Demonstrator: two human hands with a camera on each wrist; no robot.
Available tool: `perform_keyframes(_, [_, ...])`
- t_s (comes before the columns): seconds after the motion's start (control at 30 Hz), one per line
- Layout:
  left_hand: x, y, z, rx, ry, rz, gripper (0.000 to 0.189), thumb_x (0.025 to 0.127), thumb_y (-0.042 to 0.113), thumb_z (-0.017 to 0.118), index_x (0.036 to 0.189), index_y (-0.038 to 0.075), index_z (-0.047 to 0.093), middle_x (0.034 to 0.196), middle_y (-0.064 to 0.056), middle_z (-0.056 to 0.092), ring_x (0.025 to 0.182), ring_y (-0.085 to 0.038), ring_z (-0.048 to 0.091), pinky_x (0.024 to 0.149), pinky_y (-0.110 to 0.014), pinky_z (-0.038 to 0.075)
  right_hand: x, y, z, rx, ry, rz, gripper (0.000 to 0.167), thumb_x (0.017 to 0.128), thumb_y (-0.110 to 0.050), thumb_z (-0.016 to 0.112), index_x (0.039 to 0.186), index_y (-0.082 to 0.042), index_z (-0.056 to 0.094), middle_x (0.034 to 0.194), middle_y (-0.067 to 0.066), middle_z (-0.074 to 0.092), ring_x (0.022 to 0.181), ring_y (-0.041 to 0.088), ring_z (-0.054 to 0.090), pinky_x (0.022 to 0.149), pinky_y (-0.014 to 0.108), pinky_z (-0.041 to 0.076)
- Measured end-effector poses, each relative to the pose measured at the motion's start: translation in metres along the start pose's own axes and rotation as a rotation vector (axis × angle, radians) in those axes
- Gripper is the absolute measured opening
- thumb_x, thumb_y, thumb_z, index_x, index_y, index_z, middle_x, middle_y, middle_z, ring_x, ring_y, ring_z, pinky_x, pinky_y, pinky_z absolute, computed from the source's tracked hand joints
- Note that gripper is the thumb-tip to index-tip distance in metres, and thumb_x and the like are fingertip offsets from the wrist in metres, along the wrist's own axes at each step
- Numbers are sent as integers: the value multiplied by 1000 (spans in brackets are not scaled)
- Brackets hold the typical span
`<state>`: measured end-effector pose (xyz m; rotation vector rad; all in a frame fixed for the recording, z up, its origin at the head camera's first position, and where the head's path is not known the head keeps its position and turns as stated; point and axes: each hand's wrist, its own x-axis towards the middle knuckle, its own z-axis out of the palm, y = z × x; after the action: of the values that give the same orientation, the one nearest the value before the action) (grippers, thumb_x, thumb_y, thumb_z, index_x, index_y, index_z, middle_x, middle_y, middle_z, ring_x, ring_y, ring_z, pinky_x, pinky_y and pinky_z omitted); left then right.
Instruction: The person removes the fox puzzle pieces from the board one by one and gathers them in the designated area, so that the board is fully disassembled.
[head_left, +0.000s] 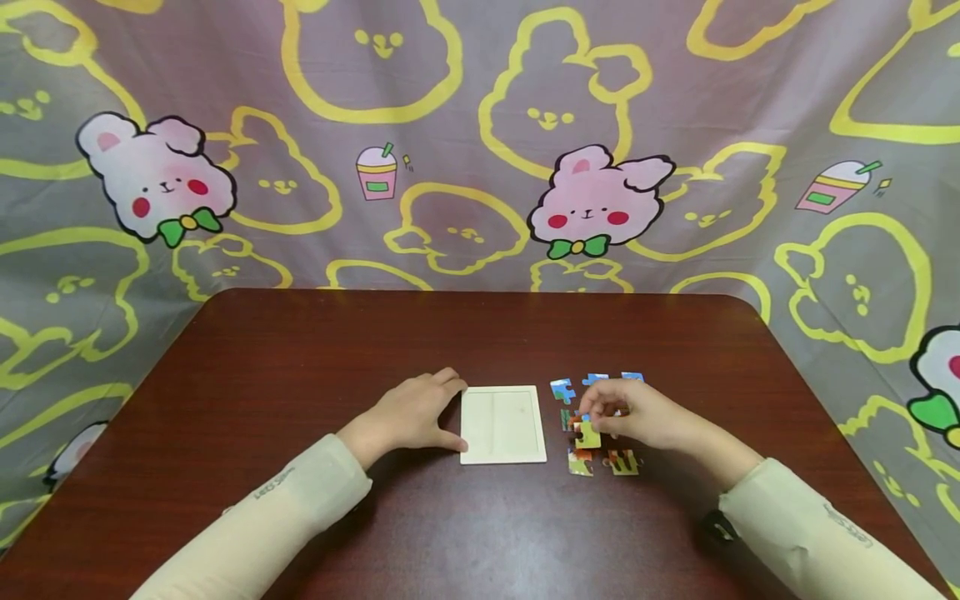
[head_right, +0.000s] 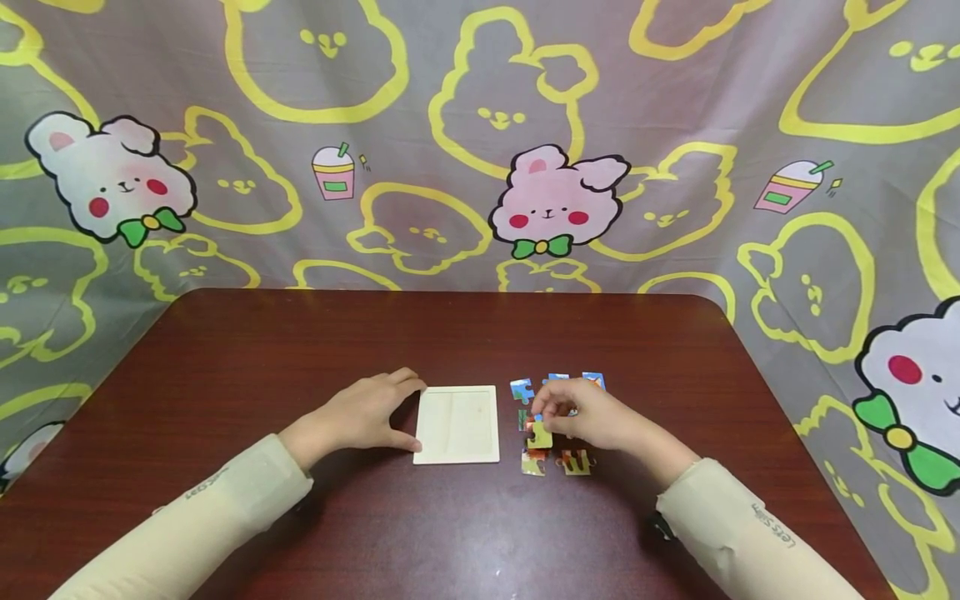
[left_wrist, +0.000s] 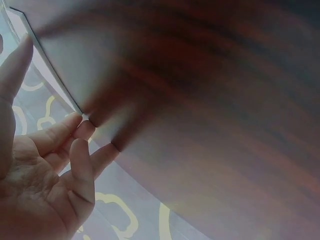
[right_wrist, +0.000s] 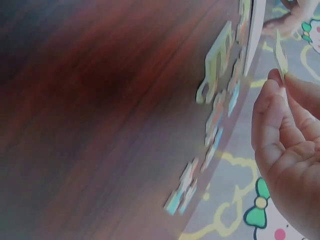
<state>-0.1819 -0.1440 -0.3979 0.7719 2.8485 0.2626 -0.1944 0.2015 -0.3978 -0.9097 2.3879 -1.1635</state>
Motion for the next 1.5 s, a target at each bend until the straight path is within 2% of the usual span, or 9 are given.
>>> perform_keyframes(0.17, [1,0,0,4,4,4,86,74,54,82,140,6,53,134,-6,56,115,-28,62,96,-43,51,-13,4,-9,1,31,-32,12,90,1,68,101,-5,66,83,2,65,77,8,60,68,26,50])
perform_keyframes(0.3, [0,0,0,5,4,2,86,74,54,82,140,6,53,134,-6,56,115,-28,63,97,-43,51,-24,8,-16,-11,47,-25,13,90,-2,68,102,-7,67,84,1,65,81,8,60,71,26,48])
perform_keyframes(0.53, [0,0,1,4,4,7,86,74,55,82,140,6,53,134,-6,56,114,-29,63,97,-43,51,-45,15,-26,-15,101,-29,12,91,-3,68,103,-5,67,86,3,66,80,8,60,67,24,49])
perform_keyframes(0.77, [0,0,1,2,7,7,86,74,54,83,139,6,53,133,-6,56,114,-29,63,96,-44,51,-60,24,-30,-12,159,14,13,92,-3,67,104,-8,68,87,0,66,78,9,61,67,24,51])
perform_keyframes(0.93, [0,-1,1,-1,11,16,85,74,54,82,139,5,54,132,-6,57,112,-29,64,96,-44,51,-68,30,-32,-15,192,15,13,91,0,66,103,-4,67,87,-1,65,78,8,62,67,23,51])
perform_keyframes(1.23, [1,-1,0,13,14,28,85,74,54,83,138,5,55,129,-6,57,107,-28,65,95,-42,52,-76,39,-38,3,130,62,14,93,-1,65,106,0,65,87,0,66,77,7,63,68,24,53])
perform_keyframes(1.5, [1,-1,0,20,5,21,86,74,54,82,138,5,54,131,-6,57,109,-28,65,95,-41,52,-75,47,-37,18,90,48,14,92,2,64,106,3,65,86,0,66,76,7,63,66,23,52])
